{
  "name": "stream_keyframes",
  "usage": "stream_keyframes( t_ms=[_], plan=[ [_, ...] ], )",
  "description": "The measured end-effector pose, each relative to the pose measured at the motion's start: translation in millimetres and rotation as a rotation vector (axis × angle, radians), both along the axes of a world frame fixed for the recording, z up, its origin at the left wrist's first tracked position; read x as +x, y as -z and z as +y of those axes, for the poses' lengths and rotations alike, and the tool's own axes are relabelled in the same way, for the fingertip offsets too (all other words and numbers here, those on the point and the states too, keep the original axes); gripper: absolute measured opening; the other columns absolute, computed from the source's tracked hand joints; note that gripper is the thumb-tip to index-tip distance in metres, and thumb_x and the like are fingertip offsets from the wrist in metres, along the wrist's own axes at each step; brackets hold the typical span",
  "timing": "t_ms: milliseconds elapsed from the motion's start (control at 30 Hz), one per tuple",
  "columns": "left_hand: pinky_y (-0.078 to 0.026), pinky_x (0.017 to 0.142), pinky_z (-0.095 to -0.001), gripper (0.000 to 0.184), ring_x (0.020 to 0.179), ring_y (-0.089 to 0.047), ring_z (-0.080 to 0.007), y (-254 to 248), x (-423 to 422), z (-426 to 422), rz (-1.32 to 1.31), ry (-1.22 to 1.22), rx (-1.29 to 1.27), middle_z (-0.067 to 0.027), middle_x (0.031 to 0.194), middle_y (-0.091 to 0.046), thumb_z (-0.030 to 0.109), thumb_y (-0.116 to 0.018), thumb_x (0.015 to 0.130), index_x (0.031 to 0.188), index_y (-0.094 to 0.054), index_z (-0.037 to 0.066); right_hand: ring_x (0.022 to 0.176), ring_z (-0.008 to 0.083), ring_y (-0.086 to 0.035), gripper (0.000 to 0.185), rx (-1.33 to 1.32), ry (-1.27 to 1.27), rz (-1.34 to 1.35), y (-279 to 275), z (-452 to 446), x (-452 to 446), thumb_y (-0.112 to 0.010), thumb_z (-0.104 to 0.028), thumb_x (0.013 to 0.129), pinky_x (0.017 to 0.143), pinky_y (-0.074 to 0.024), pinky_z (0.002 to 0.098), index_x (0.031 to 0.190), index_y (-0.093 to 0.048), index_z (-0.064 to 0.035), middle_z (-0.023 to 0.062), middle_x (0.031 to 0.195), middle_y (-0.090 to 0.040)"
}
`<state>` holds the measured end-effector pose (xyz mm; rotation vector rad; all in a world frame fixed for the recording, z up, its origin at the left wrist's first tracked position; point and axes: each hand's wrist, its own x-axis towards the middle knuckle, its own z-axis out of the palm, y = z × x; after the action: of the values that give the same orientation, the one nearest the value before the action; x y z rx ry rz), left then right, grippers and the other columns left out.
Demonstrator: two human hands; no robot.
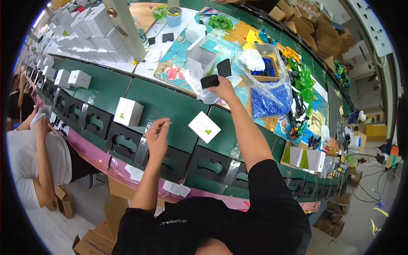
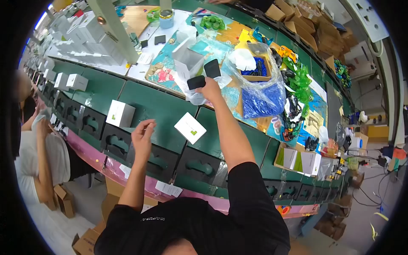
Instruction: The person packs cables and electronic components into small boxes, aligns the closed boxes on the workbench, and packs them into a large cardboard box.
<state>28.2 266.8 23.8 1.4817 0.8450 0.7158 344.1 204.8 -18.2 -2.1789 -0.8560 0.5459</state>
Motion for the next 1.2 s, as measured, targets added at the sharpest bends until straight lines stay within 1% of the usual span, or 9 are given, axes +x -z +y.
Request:
stream_keyframes(
  t_ms=[167,333,400,467,567,733,900,1033,1200],
  plan=[
    [-0.048,0.075,-0.0253,0.020,0.087,-0.063,-0.0114,-9,-9,5,-0.088,-0.045,-0.188,-0.0059,0.092,-0.068,0.015,-0.061,0.094,0.106,-0.067,0.000,0.084,0.0338,-0.067,0.039,0.016,-0.043,-0.035,-31,-44,-39,-0.078,-0.011,0.071,0.075,-0.0517,0.0390,0.105,-0.062,-0.0010,0.0181,0.093,-0.069],
    [-0.051,0.080,-0.0300,0.047,0.102,-0.061,-0.0183,-47,17,-31,-0.184,0.184,-0.397,-0.0114,0.118,-0.061,0.032,-0.058,0.096,0.132,-0.050,0.003,0.075,0.0233,-0.066,0.031,0.280,0.050,-0.127,-105,-116,-124,-0.070,0.005,0.072,0.068,-0.0511,0.0276,0.100,-0.060,-0.0031,0.0139,0.091,-0.066],
    [-0.051,0.083,-0.0317,0.054,0.107,-0.060,-0.0205,-63,26,-48,-0.197,0.252,-0.464,-0.0125,0.125,-0.058,0.038,-0.056,0.096,0.137,-0.045,0.005,0.077,0.0243,-0.067,0.031,0.601,-0.063,-0.476,-133,-138,-156,-0.065,0.009,0.068,0.069,-0.0523,0.0277,0.096,-0.060,-0.0042,0.0134,0.095,-0.066],
    [-0.049,0.091,-0.0342,0.056,0.104,-0.061,-0.0205,-83,29,-67,-0.481,0.442,-1.026,-0.0105,0.124,-0.058,0.040,-0.056,0.096,0.138,-0.043,0.006,0.077,0.0261,-0.067,0.036,0.627,-0.080,-0.534,-146,-155,-179,-0.065,0.009,0.063,0.068,-0.0531,0.0304,0.096,-0.061,-0.0053,0.0118,0.095,-0.065],
    [-0.047,0.095,-0.0348,0.059,0.104,-0.062,-0.0207,-100,31,-93,-0.619,0.597,-1.283,-0.0097,0.123,-0.059,0.047,-0.053,0.096,0.137,-0.044,0.006,0.077,0.0283,-0.067,0.041,0.665,-0.114,-0.639,-149,-174,-198,-0.067,0.006,0.057,0.064,-0.0540,0.0334,0.096,-0.062,-0.0059,0.0097,0.099,-0.063],
    [-0.053,0.083,-0.0337,0.040,0.101,-0.063,-0.0191,-90,23,-110,-0.457,0.396,-1.011,-0.0074,0.110,-0.062,0.013,-0.066,0.087,0.123,-0.049,0.006,0.072,0.0253,-0.066,0.041,0.445,-0.199,-0.732,-171,-202,-231,-0.075,-0.010,0.062,0.060,-0.0524,0.0337,0.101,-0.064,-0.0085,0.0078,0.099,-0.062],
    [-0.051,0.085,-0.0333,0.038,0.100,-0.062,-0.0194,-108,11,-126,-0.413,0.244,-0.752,-0.0053,0.108,-0.062,0.009,-0.067,0.086,0.119,-0.049,0.005,0.068,0.0215,-0.059,0.043,0.272,-0.156,-0.858,-180,-210,-256,-0.073,-0.011,0.062,0.058,-0.0489,0.0333,0.105,-0.067,-0.0091,0.0043,0.099,-0.063],
    [-0.041,0.098,-0.0371,0.033,0.106,-0.056,-0.0171,-102,-7,-155,-0.492,0.535,-1.330,-0.0044,0.113,-0.060,0.020,-0.063,0.090,0.118,-0.053,0.006,0.068,0.0213,-0.056,0.041,0.376,-0.085,-0.957,-164,-210,-246,-0.070,-0.010,0.064,0.060,-0.0495,0.0325,0.105,-0.066,-0.0102,0.0033,0.097,-0.063],
    [-0.033,0.107,-0.0407,0.070,0.134,-0.037,-0.0201,-133,-44,-177,-0.239,1.085,-0.559,-0.0110,0.146,-0.038,0.037,-0.057,0.095,0.147,-0.025,0.003,0.070,0.0232,-0.060,0.040,0.580,0.138,-0.875,-157,-217,-241,-0.065,-0.001,0.063,0.061,-0.0507,0.0325,0.102,-0.069,-0.0078,0.0072,0.104,-0.064]
  ],
)
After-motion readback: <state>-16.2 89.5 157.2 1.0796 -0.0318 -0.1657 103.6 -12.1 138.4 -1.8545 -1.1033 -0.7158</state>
